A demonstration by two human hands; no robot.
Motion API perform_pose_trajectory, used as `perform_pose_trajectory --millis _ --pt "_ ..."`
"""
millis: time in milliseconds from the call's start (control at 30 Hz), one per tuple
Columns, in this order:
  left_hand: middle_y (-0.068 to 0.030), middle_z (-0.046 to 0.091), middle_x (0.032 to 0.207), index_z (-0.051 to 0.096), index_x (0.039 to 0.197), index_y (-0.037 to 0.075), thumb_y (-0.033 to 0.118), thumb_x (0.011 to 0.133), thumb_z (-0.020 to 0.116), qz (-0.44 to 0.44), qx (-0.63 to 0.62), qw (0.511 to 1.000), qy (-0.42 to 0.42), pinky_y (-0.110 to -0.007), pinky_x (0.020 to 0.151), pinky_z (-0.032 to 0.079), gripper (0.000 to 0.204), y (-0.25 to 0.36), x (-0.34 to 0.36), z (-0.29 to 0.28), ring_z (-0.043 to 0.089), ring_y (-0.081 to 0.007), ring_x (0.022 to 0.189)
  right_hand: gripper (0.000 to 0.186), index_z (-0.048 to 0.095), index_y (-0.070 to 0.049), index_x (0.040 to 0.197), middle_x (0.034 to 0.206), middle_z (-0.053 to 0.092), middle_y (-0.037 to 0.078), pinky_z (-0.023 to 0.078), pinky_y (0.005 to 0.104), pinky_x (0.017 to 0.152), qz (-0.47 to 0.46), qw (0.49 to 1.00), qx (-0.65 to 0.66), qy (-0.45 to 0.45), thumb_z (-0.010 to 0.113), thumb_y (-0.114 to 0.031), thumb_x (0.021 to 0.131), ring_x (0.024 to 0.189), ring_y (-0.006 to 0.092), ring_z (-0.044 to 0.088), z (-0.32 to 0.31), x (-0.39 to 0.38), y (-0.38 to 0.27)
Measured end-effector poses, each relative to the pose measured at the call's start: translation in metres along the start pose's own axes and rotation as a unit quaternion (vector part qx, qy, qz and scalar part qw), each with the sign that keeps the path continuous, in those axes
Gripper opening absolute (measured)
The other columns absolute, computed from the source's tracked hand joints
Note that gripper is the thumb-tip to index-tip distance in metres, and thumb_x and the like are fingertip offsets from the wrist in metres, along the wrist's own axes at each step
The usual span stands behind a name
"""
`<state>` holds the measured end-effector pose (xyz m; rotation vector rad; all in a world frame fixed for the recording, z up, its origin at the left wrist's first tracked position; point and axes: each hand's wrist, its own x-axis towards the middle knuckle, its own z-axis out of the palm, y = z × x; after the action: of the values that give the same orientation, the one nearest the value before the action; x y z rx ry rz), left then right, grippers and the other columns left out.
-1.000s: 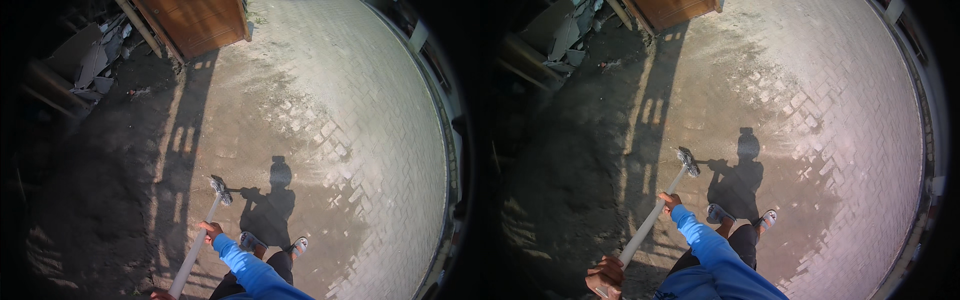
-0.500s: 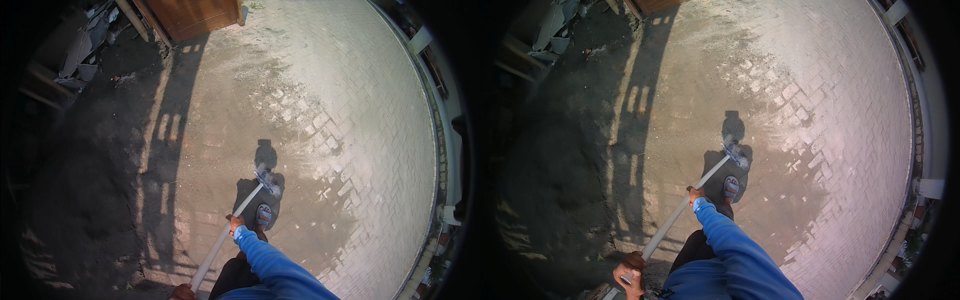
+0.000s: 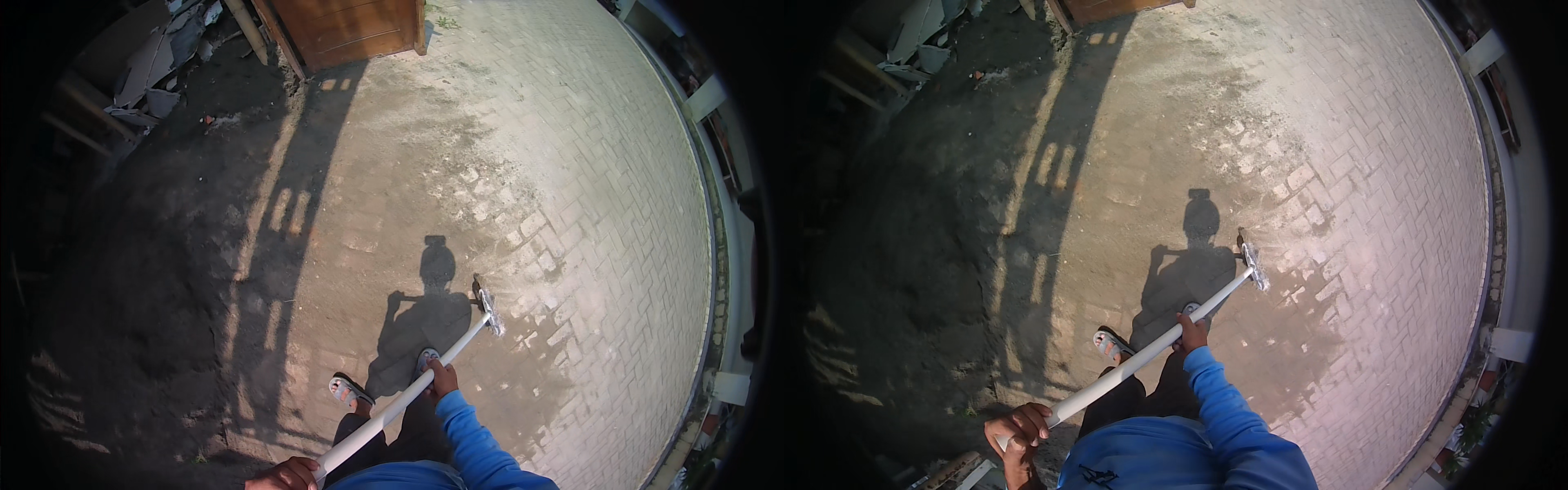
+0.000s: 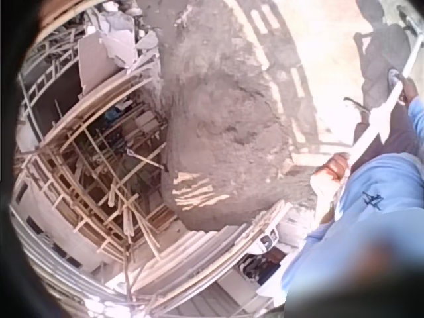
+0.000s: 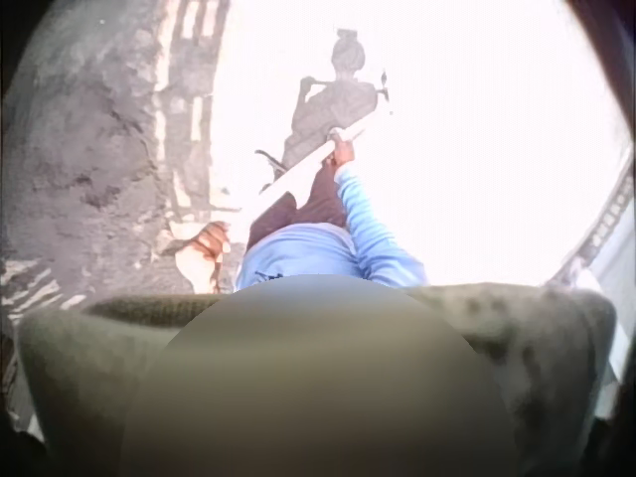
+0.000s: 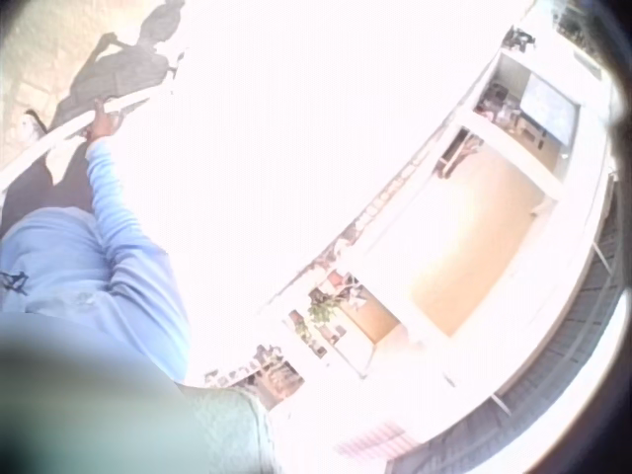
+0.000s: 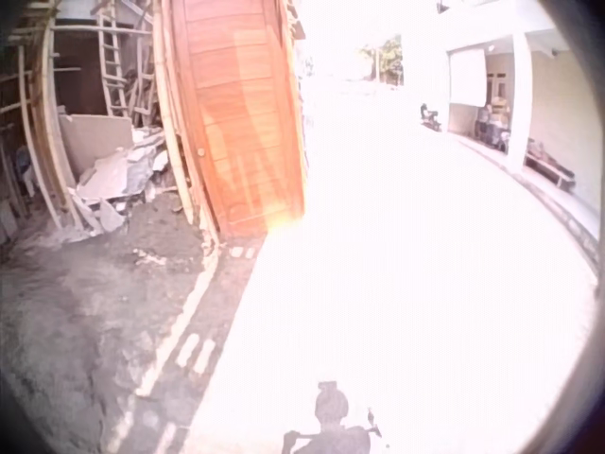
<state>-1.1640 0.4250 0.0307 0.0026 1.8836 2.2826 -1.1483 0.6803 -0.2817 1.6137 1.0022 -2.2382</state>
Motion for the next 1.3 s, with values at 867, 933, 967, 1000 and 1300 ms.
perform_pose_trajectory --millis 867,933,967,1000,1300 --pt "-0.0057 0.051 0.055 0.054 0.069 0.007 0.02 0.087 0.069 0.053 -0.011 0.997 -0.052 -0.047 0.079 0.049 0.027 0.054 0.009 -0.297 0.056 -0.0195 0.058 0.034 0.049 -0.007 0.092 0.068 0.047 0.003 0.031 0.0297 0.037 0.099 0.989 -0.086 -0.071 0.069 -0.033 0.083 0.047 0.0126 0.042 0.29 -0.048 0.223" --pt "-0.0055 0.051 0.055 0.054 0.068 0.007 0.02 0.087 0.069 0.04 -0.028 0.998 -0.027 -0.047 0.079 0.049 0.026 0.032 0.006 -0.313 0.055 -0.0193 0.058 0.032 0.052 -0.004 0.091 0.066 0.049 0.006 0.029 0.0294 0.035 0.091 0.987 -0.134 0.007 0.064 -0.033 0.085 0.041 0.0134 0.037 0.253 -0.02 0.224" --pt "-0.0054 0.051 0.055 0.054 0.068 0.008 0.019 0.086 0.069 0.05 -0.008 0.999 -0.017 -0.046 0.078 0.049 0.026 0.028 0.002 -0.322 0.055 -0.0192 0.057 0.032 0.053 -0.003 0.091 0.065 0.049 0.007 0.029 0.0292 0.035 0.091 0.98 -0.162 0.068 0.062 -0.033 0.086 0.038 0.0142 0.034 0.245 -0.005 0.233" --pt "-0.0054 0.051 0.055 0.054 0.068 0.008 0.02 0.086 0.069 0.039 0.007 0.999 -0.013 -0.046 0.079 0.049 0.026 0.02 0.001 -0.324 0.055 -0.0192 0.058 0.032 0.054 -0.002 0.089 0.063 0.048 0.008 0.028 0.0302 0.034 0.12 0.978 -0.172 0.024 0.061 -0.033 0.085 0.036 0.0153 0.034 0.248 0.009 0.251" --pt "-0.0051 0.052 0.056 0.054 0.069 0.008 0.021 0.087 0.069 0.066 0.248 0.966 -0.007 -0.047 0.08 0.049 0.027 0.054 0.015 -0.316 0.057 -0.0198 0.06 0.026 0.051 -0.009 0.081 0.054 0.03 0.001 0.016 0.0313 0.041 0.29 0.911 -0.079 -0.283 0.067 -0.029 0.084 0.042 0.0107 0.022 0.456 0.005 0.379"
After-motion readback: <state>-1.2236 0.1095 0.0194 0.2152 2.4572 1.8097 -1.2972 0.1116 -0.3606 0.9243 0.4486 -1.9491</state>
